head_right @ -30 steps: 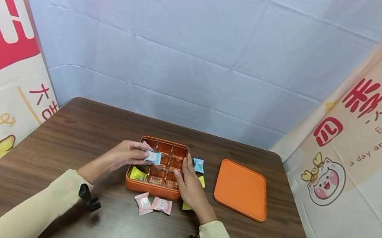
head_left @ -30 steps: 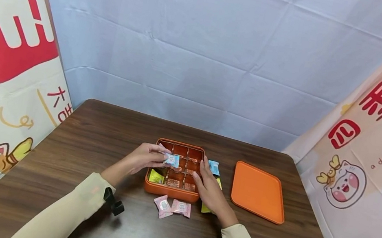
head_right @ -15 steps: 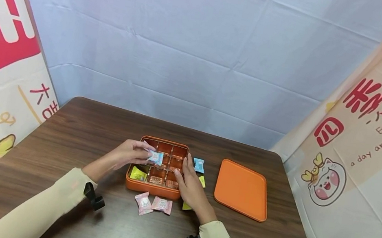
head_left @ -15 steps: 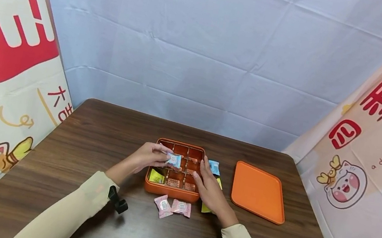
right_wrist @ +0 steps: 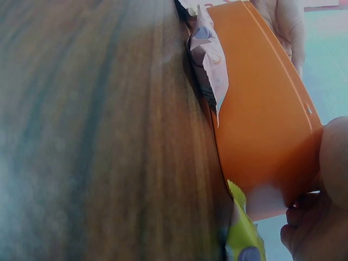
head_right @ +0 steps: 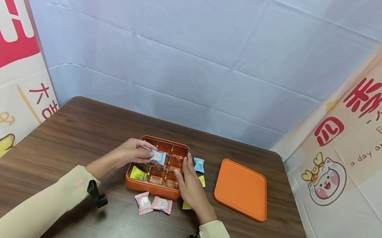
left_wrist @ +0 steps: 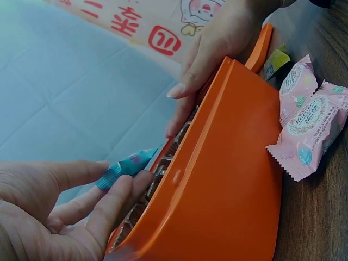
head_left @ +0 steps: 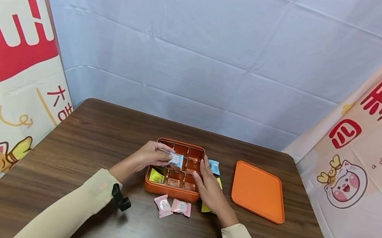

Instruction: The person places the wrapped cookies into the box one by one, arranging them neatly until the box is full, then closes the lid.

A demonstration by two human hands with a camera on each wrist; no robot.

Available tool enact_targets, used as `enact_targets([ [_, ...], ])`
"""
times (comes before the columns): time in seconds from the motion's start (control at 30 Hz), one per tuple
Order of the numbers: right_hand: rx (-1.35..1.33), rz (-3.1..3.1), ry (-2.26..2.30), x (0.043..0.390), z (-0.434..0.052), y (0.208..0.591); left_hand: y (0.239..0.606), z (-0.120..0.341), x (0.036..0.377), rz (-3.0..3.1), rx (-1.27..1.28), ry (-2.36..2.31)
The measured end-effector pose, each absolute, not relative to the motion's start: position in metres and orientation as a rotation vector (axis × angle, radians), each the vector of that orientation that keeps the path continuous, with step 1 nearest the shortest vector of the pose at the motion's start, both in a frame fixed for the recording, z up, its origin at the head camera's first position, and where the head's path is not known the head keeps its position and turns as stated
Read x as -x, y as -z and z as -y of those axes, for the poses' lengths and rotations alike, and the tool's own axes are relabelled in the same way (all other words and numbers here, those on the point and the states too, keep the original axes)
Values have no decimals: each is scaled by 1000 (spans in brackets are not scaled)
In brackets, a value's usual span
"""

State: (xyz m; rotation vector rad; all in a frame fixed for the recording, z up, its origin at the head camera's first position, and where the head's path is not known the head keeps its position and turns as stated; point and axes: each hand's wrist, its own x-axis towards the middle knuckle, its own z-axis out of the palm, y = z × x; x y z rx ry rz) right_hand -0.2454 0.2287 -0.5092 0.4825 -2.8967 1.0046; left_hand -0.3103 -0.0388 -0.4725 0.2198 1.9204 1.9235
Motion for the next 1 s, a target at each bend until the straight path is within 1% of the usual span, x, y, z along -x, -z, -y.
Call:
enact_targets([
  [1.0, -494, 2877, -1007, 244, -228, 509, 468, 31, 316, -2114, -293, -1742],
])
